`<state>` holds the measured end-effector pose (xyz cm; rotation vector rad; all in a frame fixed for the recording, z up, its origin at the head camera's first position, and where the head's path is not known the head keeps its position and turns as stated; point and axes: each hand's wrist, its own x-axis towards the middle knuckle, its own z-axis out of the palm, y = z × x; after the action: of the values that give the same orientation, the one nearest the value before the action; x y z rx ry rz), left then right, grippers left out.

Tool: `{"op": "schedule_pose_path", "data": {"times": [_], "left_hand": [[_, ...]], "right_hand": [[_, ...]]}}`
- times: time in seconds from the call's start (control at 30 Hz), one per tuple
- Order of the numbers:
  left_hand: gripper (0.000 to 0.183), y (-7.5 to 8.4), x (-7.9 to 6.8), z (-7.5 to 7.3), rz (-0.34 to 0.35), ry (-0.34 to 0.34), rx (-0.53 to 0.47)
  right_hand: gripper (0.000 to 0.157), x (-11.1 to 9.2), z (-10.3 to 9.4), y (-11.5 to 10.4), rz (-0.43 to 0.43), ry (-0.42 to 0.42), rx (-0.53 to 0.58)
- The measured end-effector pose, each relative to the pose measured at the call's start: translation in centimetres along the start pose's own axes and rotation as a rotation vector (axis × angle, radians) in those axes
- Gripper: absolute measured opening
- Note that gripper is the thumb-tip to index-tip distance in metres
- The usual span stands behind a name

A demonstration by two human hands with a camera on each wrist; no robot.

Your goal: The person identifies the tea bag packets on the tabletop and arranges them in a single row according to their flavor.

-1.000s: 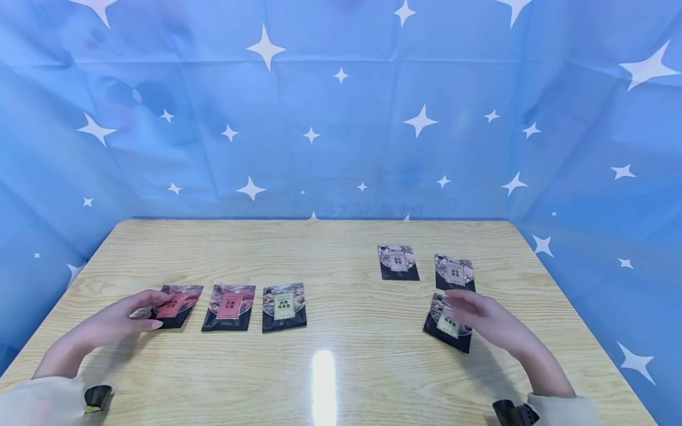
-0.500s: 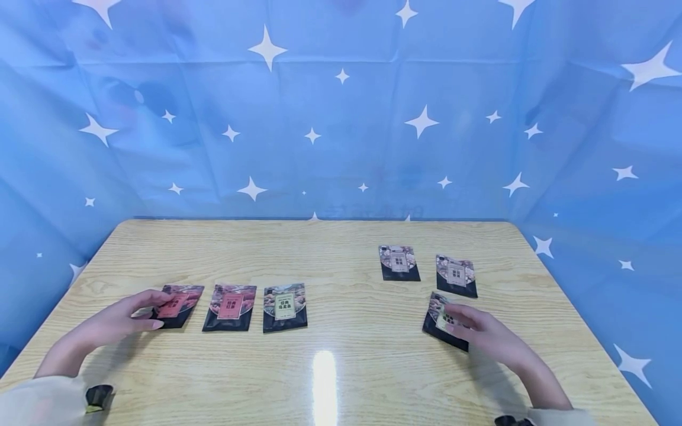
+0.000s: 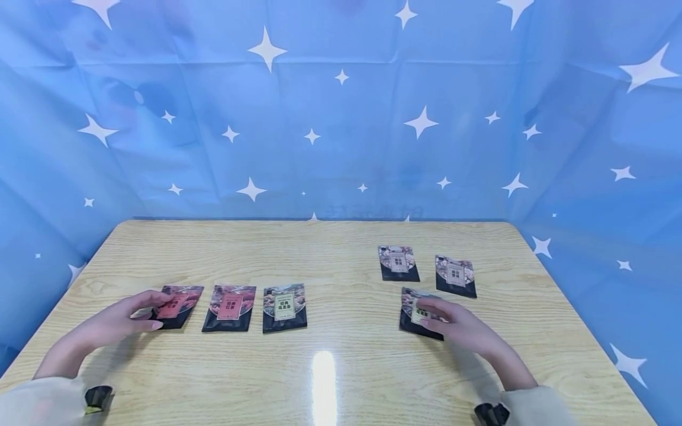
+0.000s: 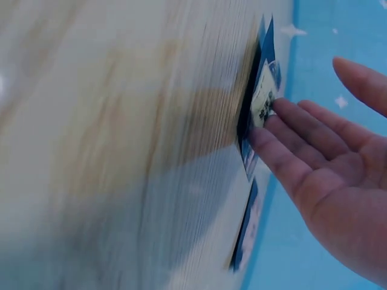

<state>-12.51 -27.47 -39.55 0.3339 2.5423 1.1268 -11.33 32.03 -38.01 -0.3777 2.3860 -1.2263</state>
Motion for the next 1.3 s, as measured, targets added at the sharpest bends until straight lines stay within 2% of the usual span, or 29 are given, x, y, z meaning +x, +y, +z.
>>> {"op": "schedule_pose_path", "data": {"times": [0.73,1.03,1.3], "left_hand": [[0.053,-0.3,0.0,-0.1,-0.003,-0.005,-0.001],[0.052,-0.2,0.0,-0.1,0.001,-0.015,0.009],[0.052,-0.2,0.1,-0.1,0.0,-0.014,0.013]], "right_hand": [[0.048,6.9,5.8,-4.8,-0.151,-0.148,-0.076],[0.045,8.5,7.5,-6.5,-0.175,-0.188,-0.072],[0.047,8.9,7.9,-7.0,-0.177,-0.196,-0.087]]}}
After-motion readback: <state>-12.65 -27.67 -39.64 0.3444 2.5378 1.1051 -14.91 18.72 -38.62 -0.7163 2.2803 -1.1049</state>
